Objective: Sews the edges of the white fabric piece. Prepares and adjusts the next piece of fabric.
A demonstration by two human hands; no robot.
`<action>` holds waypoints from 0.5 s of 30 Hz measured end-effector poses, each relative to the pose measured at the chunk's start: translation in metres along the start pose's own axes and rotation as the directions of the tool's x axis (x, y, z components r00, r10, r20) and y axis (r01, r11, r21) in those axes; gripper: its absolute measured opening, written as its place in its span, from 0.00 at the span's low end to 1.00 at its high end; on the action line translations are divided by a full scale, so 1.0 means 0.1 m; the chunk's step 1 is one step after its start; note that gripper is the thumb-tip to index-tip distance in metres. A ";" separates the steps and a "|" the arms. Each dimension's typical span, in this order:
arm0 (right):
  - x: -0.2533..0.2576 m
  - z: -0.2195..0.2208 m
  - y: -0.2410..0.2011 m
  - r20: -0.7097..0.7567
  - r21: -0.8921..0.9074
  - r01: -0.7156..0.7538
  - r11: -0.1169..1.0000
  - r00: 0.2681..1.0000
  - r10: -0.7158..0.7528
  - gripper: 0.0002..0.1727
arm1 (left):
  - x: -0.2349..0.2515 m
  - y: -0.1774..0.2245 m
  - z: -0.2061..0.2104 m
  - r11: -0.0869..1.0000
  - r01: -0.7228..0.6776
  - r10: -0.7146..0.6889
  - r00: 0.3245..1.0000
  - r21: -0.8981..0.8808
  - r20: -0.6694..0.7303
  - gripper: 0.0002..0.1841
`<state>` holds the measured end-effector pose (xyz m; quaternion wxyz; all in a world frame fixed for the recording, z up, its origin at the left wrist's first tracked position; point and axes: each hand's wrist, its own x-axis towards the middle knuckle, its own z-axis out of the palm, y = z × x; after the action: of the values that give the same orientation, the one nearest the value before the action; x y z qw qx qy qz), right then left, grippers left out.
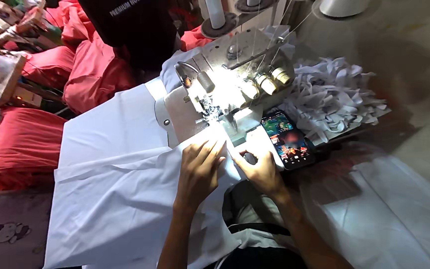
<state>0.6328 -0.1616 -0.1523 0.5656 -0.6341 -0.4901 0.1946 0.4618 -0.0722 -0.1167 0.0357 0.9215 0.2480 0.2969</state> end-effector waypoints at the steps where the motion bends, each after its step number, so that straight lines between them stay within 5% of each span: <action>1: 0.00 0.00 0.00 0.002 0.000 -0.003 1.000 1.000 0.003 0.09 | 0.00 0.01 0.00 1.000 0.002 -0.002 1.000 -0.002 0.005 0.18; 11: 0.03 -0.01 0.01 0.022 0.099 -0.088 0.991 0.996 0.087 0.06 | 0.03 -0.01 -0.01 1.000 -0.006 0.006 1.000 -0.006 0.015 0.19; 15: 0.09 -0.01 0.05 0.047 0.177 -0.105 0.979 0.994 0.098 0.15 | 0.05 0.02 -0.01 1.000 0.022 -0.022 1.000 -0.013 0.002 0.19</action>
<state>0.6400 -0.1539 -0.1541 0.6002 -0.6009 -0.4483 0.2788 0.4655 -0.0718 -0.1125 0.0450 0.9187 0.2562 0.2973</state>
